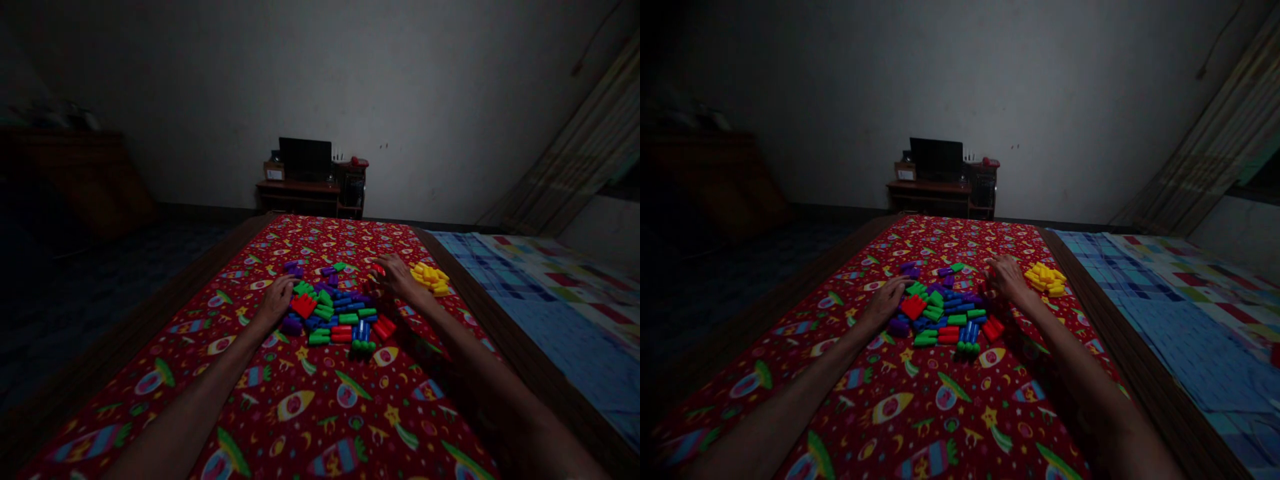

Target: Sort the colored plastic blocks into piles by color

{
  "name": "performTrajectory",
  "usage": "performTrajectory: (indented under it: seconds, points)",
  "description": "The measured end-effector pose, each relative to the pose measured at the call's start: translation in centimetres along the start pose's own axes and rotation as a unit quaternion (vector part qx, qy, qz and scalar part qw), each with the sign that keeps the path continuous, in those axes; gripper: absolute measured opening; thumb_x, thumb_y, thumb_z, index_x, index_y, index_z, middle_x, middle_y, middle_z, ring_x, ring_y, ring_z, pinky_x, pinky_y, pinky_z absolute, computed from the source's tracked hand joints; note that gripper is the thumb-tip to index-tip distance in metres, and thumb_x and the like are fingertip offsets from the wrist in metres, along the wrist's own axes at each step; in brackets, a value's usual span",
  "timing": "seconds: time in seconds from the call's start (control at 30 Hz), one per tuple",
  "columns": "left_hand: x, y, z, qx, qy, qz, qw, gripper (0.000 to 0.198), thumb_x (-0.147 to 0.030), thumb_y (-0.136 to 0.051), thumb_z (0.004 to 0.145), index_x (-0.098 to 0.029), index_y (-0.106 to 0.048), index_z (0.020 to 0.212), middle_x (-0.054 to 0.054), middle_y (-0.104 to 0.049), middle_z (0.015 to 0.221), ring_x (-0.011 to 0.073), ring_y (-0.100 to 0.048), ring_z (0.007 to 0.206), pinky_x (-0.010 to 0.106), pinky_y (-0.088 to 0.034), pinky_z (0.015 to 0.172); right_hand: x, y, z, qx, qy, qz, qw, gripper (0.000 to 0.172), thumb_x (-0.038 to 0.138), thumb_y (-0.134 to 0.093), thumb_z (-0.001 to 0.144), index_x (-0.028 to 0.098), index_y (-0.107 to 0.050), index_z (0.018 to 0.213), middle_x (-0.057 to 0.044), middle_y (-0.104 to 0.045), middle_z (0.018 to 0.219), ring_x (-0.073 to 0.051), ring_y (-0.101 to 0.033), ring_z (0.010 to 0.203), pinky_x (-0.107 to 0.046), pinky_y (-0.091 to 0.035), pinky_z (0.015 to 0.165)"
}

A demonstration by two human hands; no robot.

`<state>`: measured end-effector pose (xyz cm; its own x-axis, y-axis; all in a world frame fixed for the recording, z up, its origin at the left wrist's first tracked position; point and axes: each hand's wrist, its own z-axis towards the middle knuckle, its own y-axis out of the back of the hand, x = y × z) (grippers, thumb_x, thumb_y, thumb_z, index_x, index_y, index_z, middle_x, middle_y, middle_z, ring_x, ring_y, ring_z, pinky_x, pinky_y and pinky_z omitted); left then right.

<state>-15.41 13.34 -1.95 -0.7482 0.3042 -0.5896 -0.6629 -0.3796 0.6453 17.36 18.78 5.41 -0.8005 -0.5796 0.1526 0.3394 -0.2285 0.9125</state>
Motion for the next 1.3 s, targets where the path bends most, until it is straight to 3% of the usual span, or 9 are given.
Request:
performTrajectory:
  seconds: [0.17,0.33,0.47,0.57,0.67,0.87,1.0,1.17,1.3]
  points:
    - [-0.1,0.1,0.1,0.002,0.003,-0.001,1.0,0.042,-0.035,-0.032,0.089,-0.018,-0.07,0.096,0.009,-0.068,0.115,0.0218,-0.059,0.112,0.041,-0.044,0.104,6.9,0.1,-0.4,0.072,0.1,0.089,0.988,0.025,0.028,-0.048,0.094,0.018,-0.07,0.103,-0.008,-0.071,0.089,-0.017,-0.062,0.08,-0.026,-0.043,0.074]
    - [-0.6,0.4,0.0,0.005,0.015,-0.017,1.0,0.045,-0.036,-0.028,0.09,-0.017,-0.067,0.103,0.01,-0.067,0.118,0.022,-0.059,0.113,0.041,-0.043,0.105,13.3,-3.7,0.6,0.07,0.183,-0.004,0.981,0.034,0.033,-0.056,0.09,0.021,-0.059,0.122,-0.013,-0.065,0.113,-0.027,-0.056,0.106,-0.04,-0.043,0.09]
    - [-0.6,0.4,-0.1,0.001,0.023,-0.017,1.0,0.046,-0.036,-0.027,0.09,-0.016,-0.065,0.105,0.011,-0.067,0.117,0.0218,-0.06,0.112,0.041,-0.044,0.104,15.2,-5.4,0.8,0.045,0.215,-0.071,0.973,0.031,0.019,-0.041,0.094,0.016,-0.056,0.122,-0.017,-0.062,0.112,-0.028,-0.054,0.105,-0.046,-0.042,0.092]
    - [-0.5,0.4,0.0,0.0,0.013,-0.01,1.0,0.046,-0.038,-0.028,0.09,-0.016,-0.066,0.103,0.012,-0.067,0.116,0.0222,-0.06,0.111,0.04,-0.044,0.103,13.9,-5.2,0.7,0.021,0.215,-0.044,0.975,0.033,0.018,-0.042,0.093,0.019,-0.053,0.124,-0.014,-0.062,0.112,-0.025,-0.054,0.104,-0.043,-0.044,0.091]
    - [-0.3,0.3,0.1,0.004,0.004,-0.004,1.0,0.047,-0.04,-0.029,0.09,-0.016,-0.068,0.098,0.011,-0.067,0.115,0.0225,-0.06,0.112,0.039,-0.045,0.103,10.5,-4.2,1.2,-0.017,0.175,0.016,0.984,0.042,0.021,-0.049,0.089,0.019,-0.049,0.131,-0.014,-0.059,0.122,-0.025,-0.053,0.11,-0.039,-0.044,0.094]
    - [-0.2,0.4,0.0,0.003,-0.006,-0.002,1.0,0.046,-0.039,-0.029,0.09,-0.018,-0.07,0.096,0.009,-0.068,0.115,0.0215,-0.061,0.11,0.039,-0.046,0.101,0.7,-2.2,2.2,-0.076,-0.026,0.048,0.996,0.049,0.013,-0.048,0.082,0.013,-0.051,0.131,-0.017,-0.062,0.12,-0.026,-0.056,0.109,-0.038,-0.044,0.093]
    - [-0.1,0.4,0.0,0.006,0.003,0.001,1.0,0.048,-0.04,-0.029,0.09,-0.016,-0.07,0.098,0.011,-0.067,0.117,0.0224,-0.06,0.111,0.04,-0.045,0.102,-3.5,-2.6,1.2,-0.086,-0.101,0.047,0.99,0.044,0.014,-0.049,0.08,0.013,-0.058,0.123,-0.014,-0.067,0.108,-0.025,-0.061,0.097,-0.036,-0.047,0.086]
    - [0.0,0.3,0.1,0.005,0.002,-0.001,1.0,0.048,-0.041,-0.028,0.09,-0.017,-0.07,0.095,0.011,-0.068,0.115,0.0223,-0.061,0.111,0.039,-0.045,0.102,-4.0,-2.9,0.6,-0.073,-0.137,0.05,0.987,0.036,0.014,-0.047,0.083,0.013,-0.066,0.114,-0.014,-0.069,0.106,-0.024,-0.062,0.098,-0.035,-0.047,0.087]
    - [0.1,0.2,0.0,0.004,0.001,-0.002,1.0,0.047,-0.04,-0.029,0.09,-0.017,-0.07,0.094,0.011,-0.067,0.117,0.0221,-0.06,0.112,0.038,-0.045,0.102,-2.0,-0.9,1.4,-0.095,-0.134,0.062,0.985,0.035,0.016,-0.048,0.084,0.012,-0.067,0.113,-0.015,-0.07,0.108,-0.023,-0.064,0.095,-0.032,-0.047,0.086]
